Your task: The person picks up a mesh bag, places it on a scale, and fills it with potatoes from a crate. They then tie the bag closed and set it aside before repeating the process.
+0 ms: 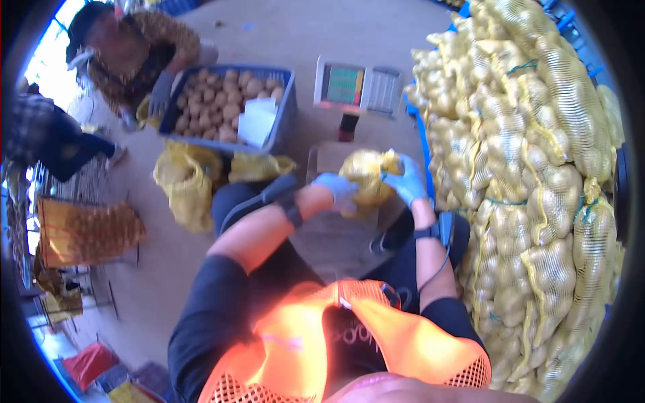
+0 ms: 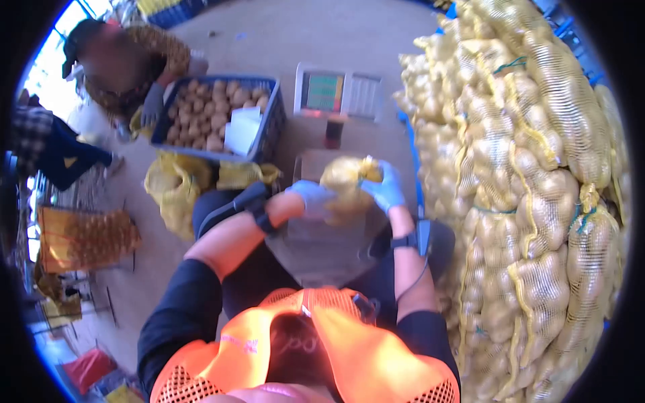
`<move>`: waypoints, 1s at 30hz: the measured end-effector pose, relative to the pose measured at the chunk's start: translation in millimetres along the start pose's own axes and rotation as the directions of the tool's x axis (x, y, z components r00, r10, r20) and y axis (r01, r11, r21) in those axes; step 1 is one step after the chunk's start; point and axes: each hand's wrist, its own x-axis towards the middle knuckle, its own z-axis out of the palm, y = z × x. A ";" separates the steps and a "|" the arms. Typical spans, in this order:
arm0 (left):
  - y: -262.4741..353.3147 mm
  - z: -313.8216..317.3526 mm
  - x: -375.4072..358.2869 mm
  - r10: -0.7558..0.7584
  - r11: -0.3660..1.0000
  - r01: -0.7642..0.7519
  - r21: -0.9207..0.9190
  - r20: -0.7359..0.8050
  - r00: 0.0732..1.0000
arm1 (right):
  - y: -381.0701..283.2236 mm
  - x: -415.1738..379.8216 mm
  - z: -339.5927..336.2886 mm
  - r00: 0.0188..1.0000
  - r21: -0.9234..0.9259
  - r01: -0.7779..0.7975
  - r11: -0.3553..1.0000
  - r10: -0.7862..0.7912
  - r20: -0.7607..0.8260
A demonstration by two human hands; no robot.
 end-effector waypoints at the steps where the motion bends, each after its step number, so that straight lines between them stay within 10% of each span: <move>1: 0.4 2.6 3.3 -0.023 0.997 0.022 0.074 0.008 1.000 | 4.7 9.6 -1.4 0.998 -0.168 -0.008 0.986 -0.002 -0.056; 16: 7.0 -11.4 2.2 0.049 0.998 -0.048 0.041 -0.018 0.999 | -3.9 -0.1 11.7 1.000 -0.586 -0.019 0.810 0.009 -0.020; 18: 26.7 -35.9 -9.3 0.025 0.956 -0.105 -0.274 -0.280 0.960 | 17.5 3.1 14.0 0.998 -0.606 0.041 0.794 -0.066 -0.018; 20: 40.5 -57.4 -29.7 0.182 0.737 -0.596 -0.319 -0.756 0.629 | 22.6 15.5 13.0 0.994 0.172 0.042 0.984 -0.023 -0.111; 22: 42.0 -67.6 -41.6 0.213 0.471 -0.569 -0.674 -0.539 0.815 | 5.6 0.0 11.7 0.993 0.150 -0.065 0.987 0.048 0.108; 23: 33.2 -56.6 -32.7 0.250 0.565 -0.382 -0.731 -0.289 0.924 | 20.0 4.5 14.7 0.999 -0.030 0.037 0.999 -0.037 0.013; 24: 20.4 -33.5 -9.3 0.557 0.823 -0.559 -0.096 -0.050 0.829 | 23.8 9.4 15.8 0.987 -0.221 0.131 0.967 -0.149 -0.067; 25: -1.1 -2.0 19.1 0.568 0.529 -0.649 0.547 0.340 0.750 | -5.7 -2.3 15.7 0.983 -0.345 0.132 0.929 -0.169 -0.078; 26: -38.1 47.8 38.5 0.460 0.884 -0.464 0.060 0.065 0.885 | -16.3 0.8 14.4 0.997 -0.313 0.077 0.947 -0.067 0.041; 27: -49.6 57.3 43.6 0.305 0.950 -0.311 -0.022 0.269 0.913 | -0.4 0.8 19.4 0.980 -0.483 0.179 0.857 -0.198 0.011; 30: 19.1 -27.1 -19.2 0.041 0.996 -0.030 -0.081 0.138 0.990 | 10.7 6.1 22.6 0.960 -0.668 0.249 0.702 -0.271 0.072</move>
